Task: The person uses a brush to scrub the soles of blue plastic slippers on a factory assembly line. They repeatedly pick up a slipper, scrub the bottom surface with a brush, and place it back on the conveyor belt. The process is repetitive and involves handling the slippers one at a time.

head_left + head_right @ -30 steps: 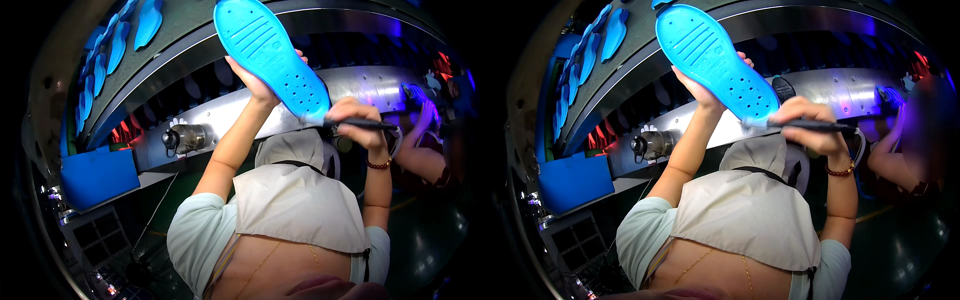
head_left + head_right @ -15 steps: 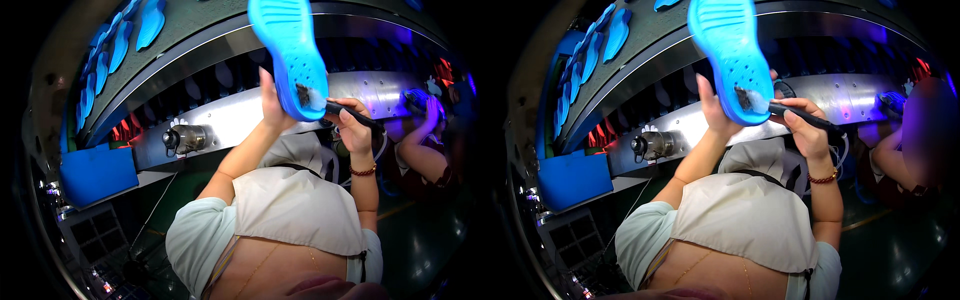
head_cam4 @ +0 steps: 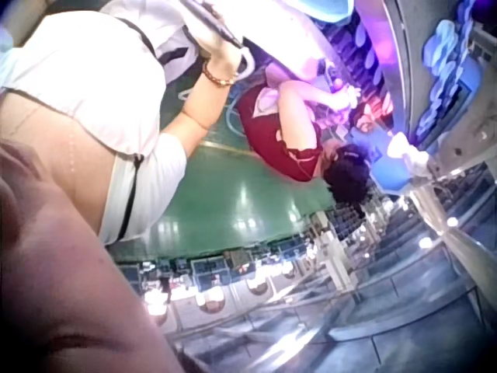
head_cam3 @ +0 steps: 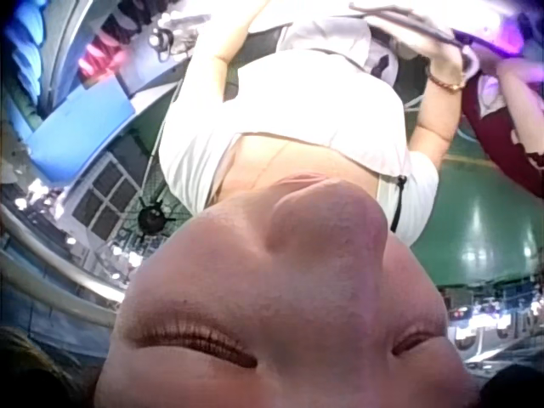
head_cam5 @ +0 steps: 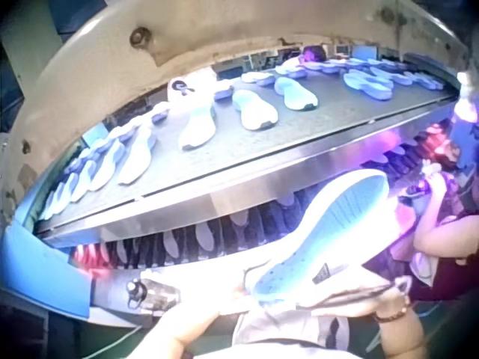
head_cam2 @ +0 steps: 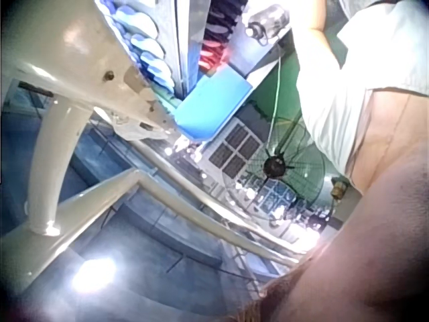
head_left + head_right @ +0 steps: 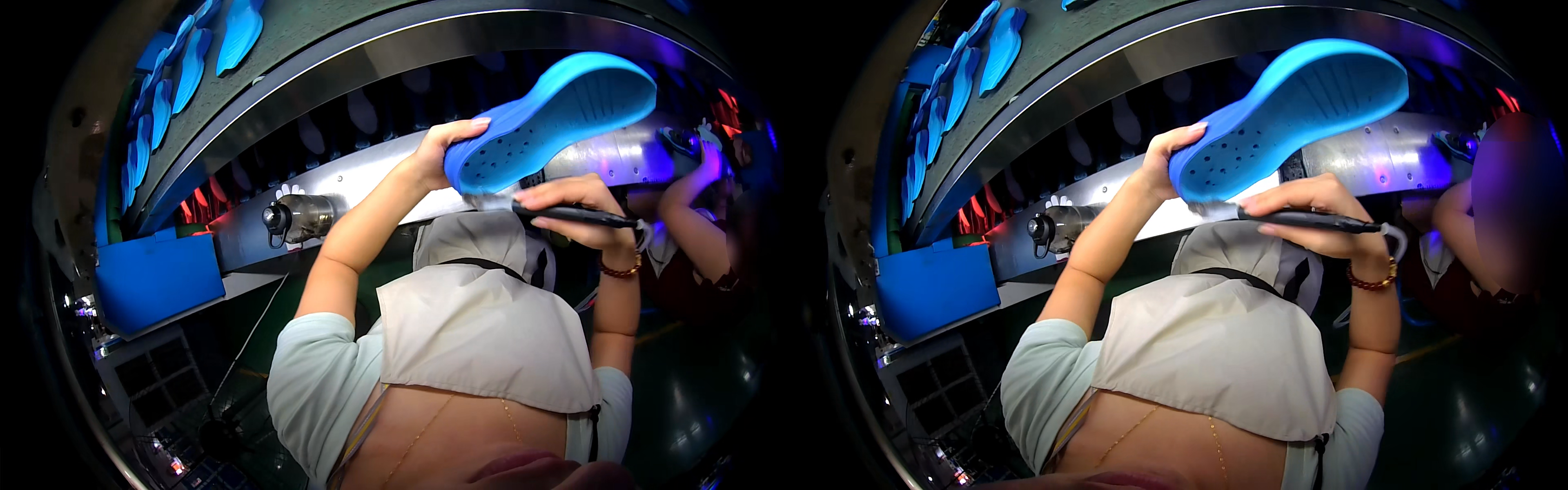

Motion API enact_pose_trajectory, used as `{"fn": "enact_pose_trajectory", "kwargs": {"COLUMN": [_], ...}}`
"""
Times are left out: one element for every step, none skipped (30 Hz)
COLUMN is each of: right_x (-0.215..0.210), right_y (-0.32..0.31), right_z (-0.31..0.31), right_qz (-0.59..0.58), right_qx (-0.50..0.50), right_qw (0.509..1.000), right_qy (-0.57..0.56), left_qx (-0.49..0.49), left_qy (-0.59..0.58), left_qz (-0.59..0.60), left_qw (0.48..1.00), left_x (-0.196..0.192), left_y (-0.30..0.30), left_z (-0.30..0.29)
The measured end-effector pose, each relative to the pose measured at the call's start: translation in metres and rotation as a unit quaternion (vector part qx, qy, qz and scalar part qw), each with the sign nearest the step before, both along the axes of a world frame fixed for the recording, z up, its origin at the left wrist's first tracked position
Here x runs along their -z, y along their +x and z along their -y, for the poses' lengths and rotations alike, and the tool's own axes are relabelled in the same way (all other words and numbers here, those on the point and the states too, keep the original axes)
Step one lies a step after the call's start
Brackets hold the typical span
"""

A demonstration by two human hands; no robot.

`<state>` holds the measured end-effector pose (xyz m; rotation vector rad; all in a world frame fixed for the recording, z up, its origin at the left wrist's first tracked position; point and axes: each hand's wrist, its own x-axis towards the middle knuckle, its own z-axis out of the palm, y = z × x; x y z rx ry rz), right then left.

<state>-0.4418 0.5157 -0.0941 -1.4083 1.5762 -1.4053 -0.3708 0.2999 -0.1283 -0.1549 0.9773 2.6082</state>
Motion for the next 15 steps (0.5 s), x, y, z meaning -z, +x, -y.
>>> {"fn": "enact_pose_trajectory", "kwargs": {"right_x": [-0.001,-0.002,-0.01,-0.009,-0.007,-0.005,-0.005,-0.003,-0.007,-0.014,-0.018,-0.021,-0.022,-0.022,-0.014], "right_y": [-0.004,-0.008,-0.009,-0.01,-0.013,-0.015,-0.016,-0.018,-0.021,-0.024,-0.025,-0.026,-0.027,-0.026,-0.027], "right_z": [-0.003,-0.006,-0.009,-0.006,-0.002,0.001,0.001,0.001,-0.003,-0.006,-0.008,-0.01,-0.01,-0.009,-0.01], "right_qz": [0.002,0.004,0.02,0.026,-0.005,-0.035,-0.028,-0.041,-0.067,-0.092,-0.092,-0.074,-0.056,-0.066,-0.06], "right_qx": [-0.042,-0.082,-0.045,0.007,-0.005,-0.018,-0.047,-0.075,-0.098,-0.121,-0.121,-0.095,-0.071,-0.031,-0.045], "right_qw": [0.999,0.996,0.999,0.998,0.999,0.999,0.999,0.996,0.992,0.987,0.987,0.992,0.996,0.997,0.997], "right_qy": [-0.011,-0.021,-0.015,-0.054,-0.042,-0.029,0.0,0.013,0.031,0.049,0.049,0.037,0.025,-0.007,0.01], "left_qx": [0.016,0.017,0.044,0.07,0.075,0.078,0.11,0.141,0.134,0.137,0.13,0.122,0.123,0.126,0.13], "left_qy": [0.007,0.008,-0.04,-0.088,-0.133,-0.131,-0.169,-0.208,-0.264,-0.263,-0.231,-0.198,-0.174,-0.173,-0.194], "left_qz": [0.006,0.006,0.03,0.054,0.048,0.049,0.042,0.034,0.063,0.064,0.085,0.106,0.112,0.111,0.103], "left_qw": [1.0,1.0,0.998,0.992,0.987,0.987,0.978,0.967,0.953,0.953,0.961,0.967,0.971,0.971,0.967], "left_x": [-0.001,-0.004,-0.008,-0.012,-0.019,-0.017,-0.014,-0.014,-0.023,-0.021,-0.02,-0.019,-0.017,-0.018,-0.02], "left_y": [-0.002,-0.002,-0.003,-0.004,-0.005,-0.006,-0.007,-0.008,-0.003,-0.003,-0.003,-0.002,0.0,-0.001,-0.002], "left_z": [0.002,0.003,0.004,0.003,-0.002,-0.004,-0.004,-0.003,-0.006,-0.004,0.0,0.003,0.006,0.006,0.006]}}
